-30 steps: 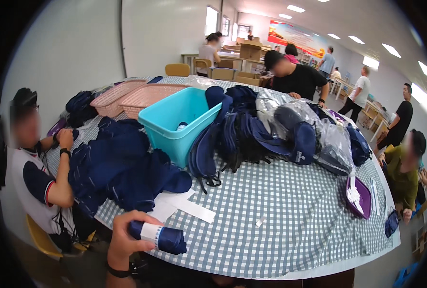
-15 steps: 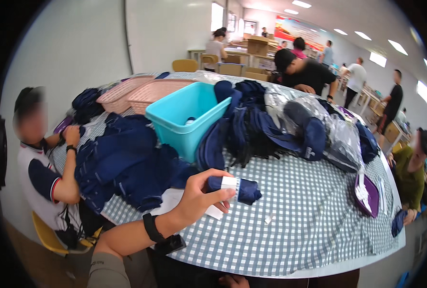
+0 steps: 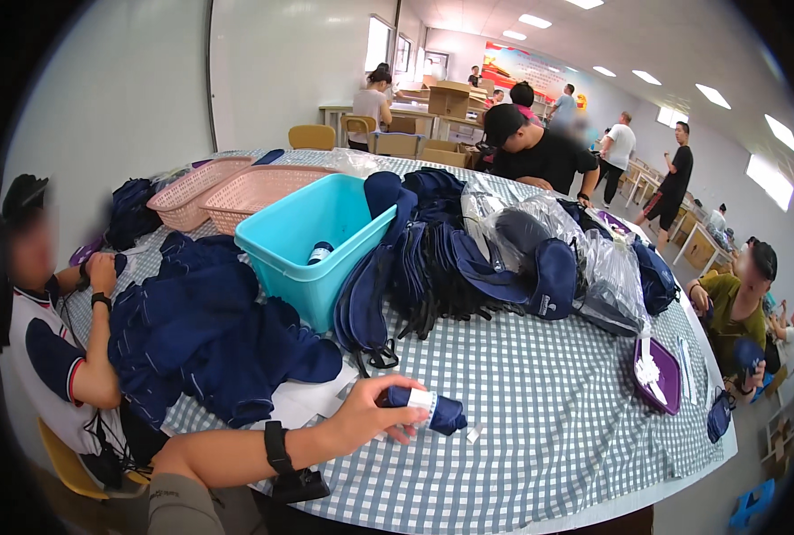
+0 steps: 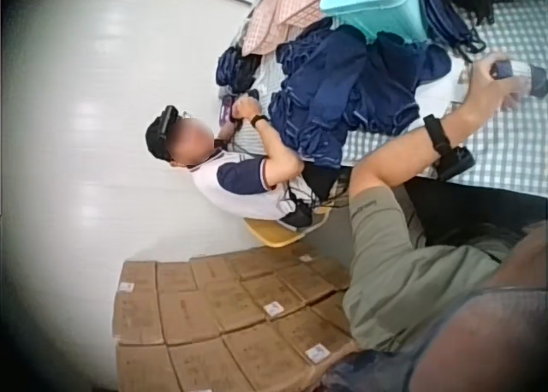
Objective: Label and pack small blue items into bags or boxes at a shared workstation.
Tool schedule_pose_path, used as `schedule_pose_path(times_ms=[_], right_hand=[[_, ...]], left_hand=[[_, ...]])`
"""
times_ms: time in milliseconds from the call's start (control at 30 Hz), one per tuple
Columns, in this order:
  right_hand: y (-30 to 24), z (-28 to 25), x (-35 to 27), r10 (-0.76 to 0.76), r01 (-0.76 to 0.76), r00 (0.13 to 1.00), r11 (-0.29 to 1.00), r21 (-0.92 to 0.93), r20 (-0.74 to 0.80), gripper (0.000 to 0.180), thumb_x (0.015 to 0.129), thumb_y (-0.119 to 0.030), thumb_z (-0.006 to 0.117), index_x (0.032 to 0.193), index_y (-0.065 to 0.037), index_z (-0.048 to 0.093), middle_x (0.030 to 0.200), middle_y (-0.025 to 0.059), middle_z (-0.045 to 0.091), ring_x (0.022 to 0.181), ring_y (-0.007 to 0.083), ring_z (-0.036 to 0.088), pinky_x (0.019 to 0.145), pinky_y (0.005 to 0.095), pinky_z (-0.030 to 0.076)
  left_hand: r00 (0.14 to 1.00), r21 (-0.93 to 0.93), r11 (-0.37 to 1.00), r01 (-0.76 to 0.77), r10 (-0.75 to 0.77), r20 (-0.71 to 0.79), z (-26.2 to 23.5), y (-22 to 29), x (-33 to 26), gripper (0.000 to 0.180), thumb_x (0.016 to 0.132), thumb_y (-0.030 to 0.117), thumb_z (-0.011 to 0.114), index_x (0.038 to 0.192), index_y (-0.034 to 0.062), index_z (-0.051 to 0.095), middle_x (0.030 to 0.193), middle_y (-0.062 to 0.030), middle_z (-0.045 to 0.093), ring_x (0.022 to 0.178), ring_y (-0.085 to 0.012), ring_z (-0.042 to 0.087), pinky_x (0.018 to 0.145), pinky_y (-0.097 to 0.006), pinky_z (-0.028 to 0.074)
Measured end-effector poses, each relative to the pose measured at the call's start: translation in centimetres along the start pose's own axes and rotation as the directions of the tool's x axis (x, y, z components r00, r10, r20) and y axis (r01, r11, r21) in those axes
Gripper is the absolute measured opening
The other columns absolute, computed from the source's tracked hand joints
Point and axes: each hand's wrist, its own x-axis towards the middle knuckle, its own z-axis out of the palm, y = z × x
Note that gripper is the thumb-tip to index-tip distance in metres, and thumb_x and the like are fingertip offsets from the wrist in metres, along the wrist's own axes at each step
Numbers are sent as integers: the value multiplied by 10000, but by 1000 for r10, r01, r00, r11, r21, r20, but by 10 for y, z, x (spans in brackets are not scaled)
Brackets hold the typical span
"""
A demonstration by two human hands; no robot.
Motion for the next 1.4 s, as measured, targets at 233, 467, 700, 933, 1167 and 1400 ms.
schedule_pose_path(times_ms=[233, 467, 700, 933, 1167, 1400], right_hand=[[-55, -60, 30, -58, -19, 957, 965, -261, -284, 232, 931, -143, 649, 1098, 11, 697, 975, 167, 711, 834, 241, 694, 723, 358, 545], [-43, -58, 120, -308, 224, 860, 944, -241, -407, 502, 797, -92, 813, 1253, 0, 626, 1201, 127, 650, 1097, 221, 640, 914, 335, 531], [-42, -64, 117, -365, 226, 834, 910, -349, -413, 304, 807, -62, 806, 1100, -7, 747, 1083, 183, 735, 977, 250, 731, 824, 317, 583], [-35, -57, 112, -369, 189, 776, 910, -368, -512, 207, 800, -53, 808, 1002, -20, 779, 1029, 171, 755, 851, 236, 760, 705, 282, 604], [-28, -58, 115, -422, 158, 778, 848, -506, -466, 137, 773, -63, 827, 898, -37, 777, 987, 138, 762, 772, 207, 755, 663, 263, 596], [-31, -53, 117, -390, 174, 799, 879, -445, -458, 307, 734, -94, 869, 944, -14, 660, 1030, 136, 752, 820, 194, 750, 693, 271, 589]], left_hand=[[976, 123, 970, -211, 217, -36, 7, 8, -7, 399, 825, 149, 818, 1158, 6, 648, 953, -80, 686, 770, -101, 668, 640, -236, 567], [874, 378, 788, -486, 431, 226, 2, 6, -28, 423, 807, 108, 826, 1172, 3, 641, 1104, -107, 682, 1009, -144, 664, 869, -286, 539], [906, 330, 856, -398, 311, 287, 4, 4, -29, 440, 810, 132, 838, 1186, 11, 644, 1079, -97, 687, 987, -140, 669, 868, -281, 534], [944, 32, 999, 10, -20, 329, 6, -1, -23, 409, 871, 129, 773, 1219, -12, 611, 1022, -95, 678, 927, -155, 690, 693, -270, 604], [939, -15, 990, 138, -126, 321, 7, 0, -20, 361, 945, 170, 688, 1243, -11, 595, 1084, -123, 655, 915, -175, 694, 693, -295, 632], [924, -21, 965, 260, -243, 295, 7, 9, -25, 359, 960, 198, 665, 1242, -14, 597, 934, -98, 671, 756, -168, 698, 601, -271, 615]])
